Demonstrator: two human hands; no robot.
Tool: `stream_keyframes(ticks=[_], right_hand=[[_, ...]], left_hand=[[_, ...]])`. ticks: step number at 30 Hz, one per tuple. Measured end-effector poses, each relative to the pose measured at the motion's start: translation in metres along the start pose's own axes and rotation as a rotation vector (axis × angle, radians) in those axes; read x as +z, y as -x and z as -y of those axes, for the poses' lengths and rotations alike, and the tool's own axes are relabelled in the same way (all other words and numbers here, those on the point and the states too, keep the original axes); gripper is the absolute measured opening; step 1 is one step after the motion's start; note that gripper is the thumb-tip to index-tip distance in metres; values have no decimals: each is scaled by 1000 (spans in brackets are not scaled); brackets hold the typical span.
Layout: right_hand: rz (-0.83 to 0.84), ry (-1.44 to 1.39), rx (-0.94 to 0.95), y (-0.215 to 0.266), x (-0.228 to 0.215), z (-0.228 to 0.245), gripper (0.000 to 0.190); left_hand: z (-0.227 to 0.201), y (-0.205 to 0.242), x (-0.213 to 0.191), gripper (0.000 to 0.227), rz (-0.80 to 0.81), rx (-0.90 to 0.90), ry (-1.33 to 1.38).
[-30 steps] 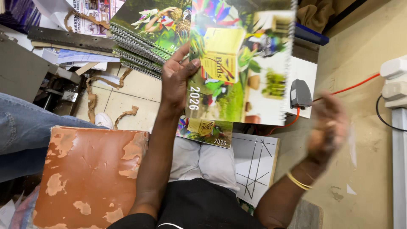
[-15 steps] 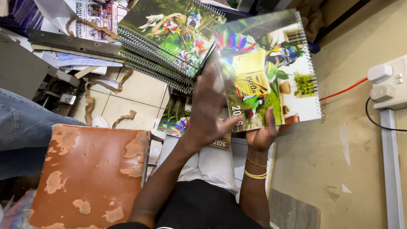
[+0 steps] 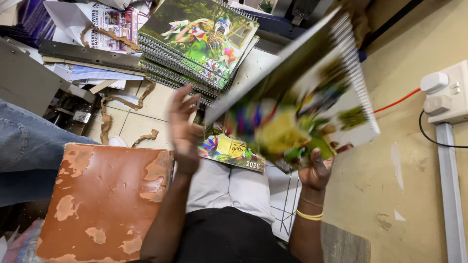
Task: The person is assembling spiral-bound calendars. They place a stack of printed pages into a binding machine, secure the spiral binding, and then flip through the pages to check the assembly. This process is repeated for multiple calendars.
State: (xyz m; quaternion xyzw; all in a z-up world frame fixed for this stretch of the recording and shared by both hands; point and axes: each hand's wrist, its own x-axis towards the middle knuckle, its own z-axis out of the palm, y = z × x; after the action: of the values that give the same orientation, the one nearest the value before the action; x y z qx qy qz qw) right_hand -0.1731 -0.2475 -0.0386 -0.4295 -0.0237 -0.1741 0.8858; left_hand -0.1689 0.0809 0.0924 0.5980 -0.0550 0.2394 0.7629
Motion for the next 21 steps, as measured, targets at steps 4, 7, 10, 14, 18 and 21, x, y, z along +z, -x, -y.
stream_keyframes(ticks=[4,7,10,14,18,21], right_hand=[[-43,156,246,41,-25,-36,33],[-73,639,636,69,-51,-76,45],[-50,758,676,70,-52,-88,32],[-34,886,648,58,-79,-109,34],[28,1085,744,50,-98,-121,38],[54,1359,738,30,-25,-65,48]], left_hand=[[60,-1,-68,31,-387,-115,-12],[77,-2,-72,11,-361,-201,-149],[88,-23,-55,9,-145,-132,-409],[104,-70,-22,12,110,317,-822],[140,-113,17,43,240,452,-1119],[132,-125,32,65,445,252,-1404]])
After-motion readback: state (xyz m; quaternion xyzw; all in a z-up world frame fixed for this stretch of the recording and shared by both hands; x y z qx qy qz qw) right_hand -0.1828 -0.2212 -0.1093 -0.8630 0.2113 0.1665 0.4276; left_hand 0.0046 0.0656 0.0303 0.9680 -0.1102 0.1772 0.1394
